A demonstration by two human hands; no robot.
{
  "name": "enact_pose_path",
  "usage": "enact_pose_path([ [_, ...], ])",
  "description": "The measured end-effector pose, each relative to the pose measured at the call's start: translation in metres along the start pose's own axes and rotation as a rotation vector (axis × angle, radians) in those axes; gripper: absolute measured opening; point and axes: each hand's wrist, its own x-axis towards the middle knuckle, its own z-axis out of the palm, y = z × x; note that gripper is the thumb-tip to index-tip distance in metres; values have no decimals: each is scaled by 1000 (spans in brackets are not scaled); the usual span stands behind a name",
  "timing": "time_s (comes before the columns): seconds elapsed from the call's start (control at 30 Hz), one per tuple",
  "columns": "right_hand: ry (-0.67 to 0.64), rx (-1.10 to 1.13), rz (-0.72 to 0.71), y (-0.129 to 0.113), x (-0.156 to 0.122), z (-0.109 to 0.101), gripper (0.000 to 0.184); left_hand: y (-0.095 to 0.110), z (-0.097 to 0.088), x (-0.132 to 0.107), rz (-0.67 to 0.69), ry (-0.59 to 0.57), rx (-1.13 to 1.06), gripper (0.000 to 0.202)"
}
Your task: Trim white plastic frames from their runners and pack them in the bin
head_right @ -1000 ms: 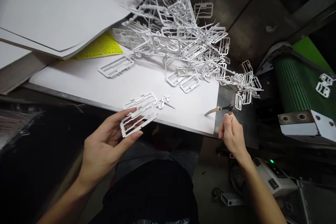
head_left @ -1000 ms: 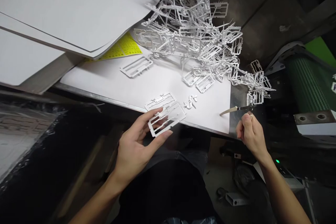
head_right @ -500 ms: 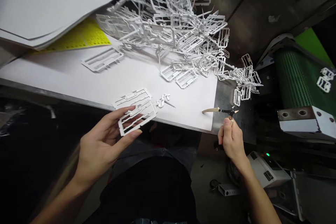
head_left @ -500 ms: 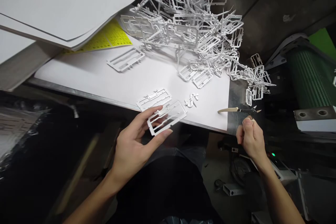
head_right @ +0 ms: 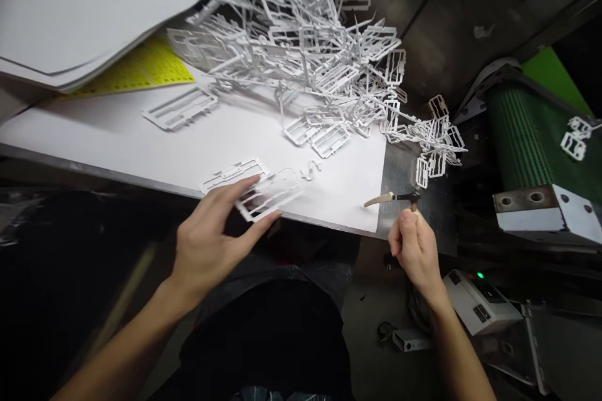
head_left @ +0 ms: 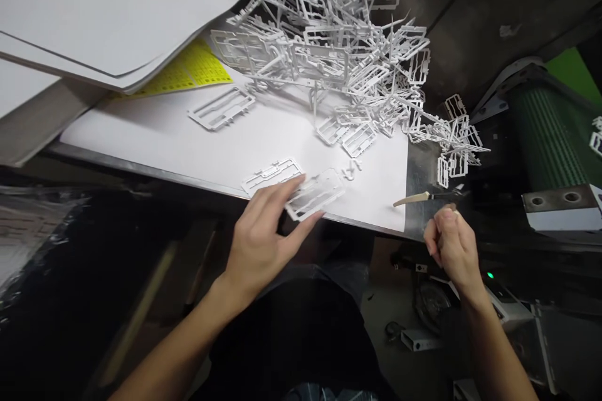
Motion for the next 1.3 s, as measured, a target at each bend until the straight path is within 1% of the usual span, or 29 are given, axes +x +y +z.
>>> enact_pose_path([
  [0.07, -14, 198, 22, -7, -8, 5, 52, 0, 6, 9, 156, -53, 155, 52],
  [0.1, -48, 275, 30, -11, -12, 8, 51, 3, 8, 11, 210, -76, 207, 56],
  [0.17, -143, 373, 35, -16, -20, 15, 49, 12, 10, 11, 282, -94, 223, 67],
  [0.2, -188, 410, 32, -18, -24, 19, 50, 19, 10, 9, 296, -115, 172, 71],
  [0.23, -229, 451, 30, -20, -27, 23, 50, 26, 11, 5, 292, -161, 88, 69],
  [0.3, -302, 529, 32, -22, -32, 31, 51, 39, 13, -4, 246, -290, -91, 56],
  [0.33, -331, 555, 34, -22, -33, 35, 51, 44, 16, -8, 228, -349, -146, 49],
  [0.37, -351, 570, 35, -22, -34, 39, 52, 47, 20, -11, 230, -385, -165, 44],
  [0.4, -360, 571, 32, -21, -33, 42, 53, 47, 25, -12, 255, -393, -147, 43],
  [0.47, -348, 544, 14, -16, -28, 50, 54, 41, 38, -13, 337, -359, -24, 45],
  [0.57, -292, 506, 10, -4, -14, 61, 55, 24, 59, -9, 438, -256, 210, 52],
  [0.6, -276, 506, 19, 1, -10, 64, 55, 18, 64, -8, 456, -228, 261, 52],
  [0.67, -252, 519, 36, 10, -4, 70, 55, 12, 70, -7, 467, -203, 281, 49],
  [0.73, -236, 535, 40, 14, -3, 73, 55, 13, 69, -8, 445, -212, 224, 47],
  [0.8, -220, 546, 32, 15, -4, 75, 55, 18, 63, -9, 404, -178, 156, 48],
  [0.87, -194, 556, 12, 12, -4, 78, 55, 26, 57, -13, 400, -69, 111, 48],
  [0.93, -165, 574, -10, 9, -1, 81, 56, 32, 52, -18, 474, 36, 75, 46],
  [0.97, -156, 587, -18, 6, 1, 83, 56, 34, 50, -21, 520, 55, 69, 47],
  [1.03, -158, 617, -24, 1, 9, 87, 55, 34, 49, -26, 568, 2, 89, 45],
  [1.1, -162, 641, -39, -5, 16, 88, 55, 31, 51, -26, 525, -74, 113, 33],
  [1.13, -151, 652, -59, -9, 18, 88, 55, 28, 52, -23, 491, -87, 111, 27],
  [1.17, -131, 664, -88, -12, 20, 87, 55, 25, 53, -18, 462, -78, 97, 24],
  [1.23, -88, 691, -150, -19, 20, 84, 55, 21, 54, -5, 435, -22, 63, 21],
  [1.3, -86, 723, -175, -23, 17, 79, 55, 18, 51, 9, 459, 14, 86, 18],
])
